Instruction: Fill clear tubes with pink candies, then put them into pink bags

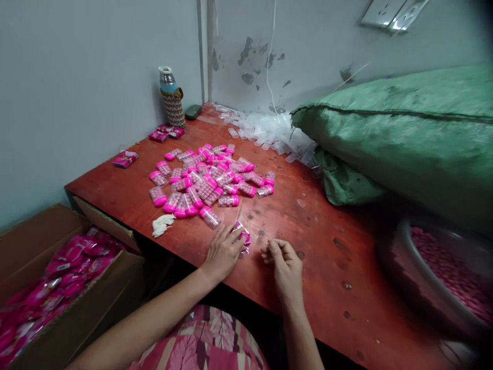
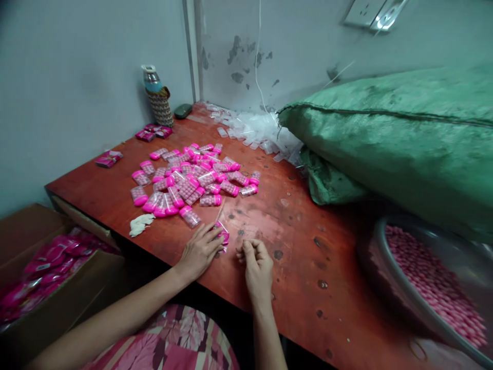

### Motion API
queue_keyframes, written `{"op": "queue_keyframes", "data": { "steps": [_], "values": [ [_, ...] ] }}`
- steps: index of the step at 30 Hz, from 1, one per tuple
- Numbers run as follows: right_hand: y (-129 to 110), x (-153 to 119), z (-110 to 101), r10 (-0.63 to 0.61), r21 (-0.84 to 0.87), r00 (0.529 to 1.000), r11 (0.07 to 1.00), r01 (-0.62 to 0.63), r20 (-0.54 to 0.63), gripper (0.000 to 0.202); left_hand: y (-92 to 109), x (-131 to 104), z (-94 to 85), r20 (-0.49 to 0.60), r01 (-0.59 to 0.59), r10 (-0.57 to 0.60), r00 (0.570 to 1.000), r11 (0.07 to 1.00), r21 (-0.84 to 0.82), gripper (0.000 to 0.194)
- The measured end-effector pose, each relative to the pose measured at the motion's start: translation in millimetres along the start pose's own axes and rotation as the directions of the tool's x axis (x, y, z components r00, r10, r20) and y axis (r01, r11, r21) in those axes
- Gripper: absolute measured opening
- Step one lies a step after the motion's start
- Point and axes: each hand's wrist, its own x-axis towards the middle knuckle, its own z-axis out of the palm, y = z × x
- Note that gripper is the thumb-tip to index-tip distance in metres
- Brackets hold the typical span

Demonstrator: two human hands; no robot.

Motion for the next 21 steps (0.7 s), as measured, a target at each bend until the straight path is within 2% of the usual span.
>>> {"op": "queue_keyframes", "data": {
  "steps": [3,7,9,10,11,13,15,17,19,21],
  "values": [
    [-0.7,3.9,6.0,0.017,-0.042,0.999,0.999,-0.016,0.038,0.023,0.1,-0.5,-3.5,-0.095,-0.014,0.007,0.995,0.998,-0.064,0.024],
    [-4.5,9.2,19.2,0.059,0.120,0.979,0.989,-0.084,0.197,0.031,6.8,-0.6,-11.8,-0.128,-0.021,-0.007,0.992,0.977,-0.212,0.028],
    [-8.2,12.1,24.6,0.043,0.185,0.980,0.980,-0.079,0.193,0.030,9.6,0.3,-19.4,-0.128,0.054,-0.106,0.986,0.934,-0.354,0.033],
    [-10.4,13.5,26.8,0.038,0.198,0.982,0.977,-0.076,0.187,0.030,10.2,1.2,-24.0,-0.116,0.128,-0.198,0.973,0.889,-0.440,0.038],
    [-12.7,14.9,29.0,0.038,0.204,0.981,0.976,-0.077,0.190,0.030,9.9,2.2,-28.7,-0.079,0.216,-0.303,0.950,0.816,-0.536,0.041],
    [-17.4,17.3,33.1,0.045,0.205,0.971,0.974,-0.094,0.234,0.031,6.9,4.2,-37.2,0.094,0.380,-0.460,0.883,0.582,-0.719,0.043],
    [-21.1,19.7,37.4,0.051,0.188,0.954,0.976,-0.111,0.296,0.031,1.6,5.1,-43.0,0.323,0.486,-0.471,0.821,0.278,-0.828,0.038],
    [-23.4,23.6,42.0,0.051,0.140,0.932,0.984,-0.108,0.360,0.030,-4.3,4.0,-46.0,0.470,0.529,-0.420,0.776,0.027,-0.848,0.035],
    [-24.7,30.4,48.0,0.039,0.051,0.905,0.997,-0.066,0.424,0.027,-9.4,1.6,-47.7,0.526,0.533,-0.432,0.733,-0.117,-0.838,0.031],
    [-26.0,41.0,57.1,-0.022,-0.100,0.896,0.992,0.074,0.444,0.021,-13.3,-1.3,-49.3,0.522,0.509,-0.474,0.709,-0.167,-0.844,0.029]
  ]
}}
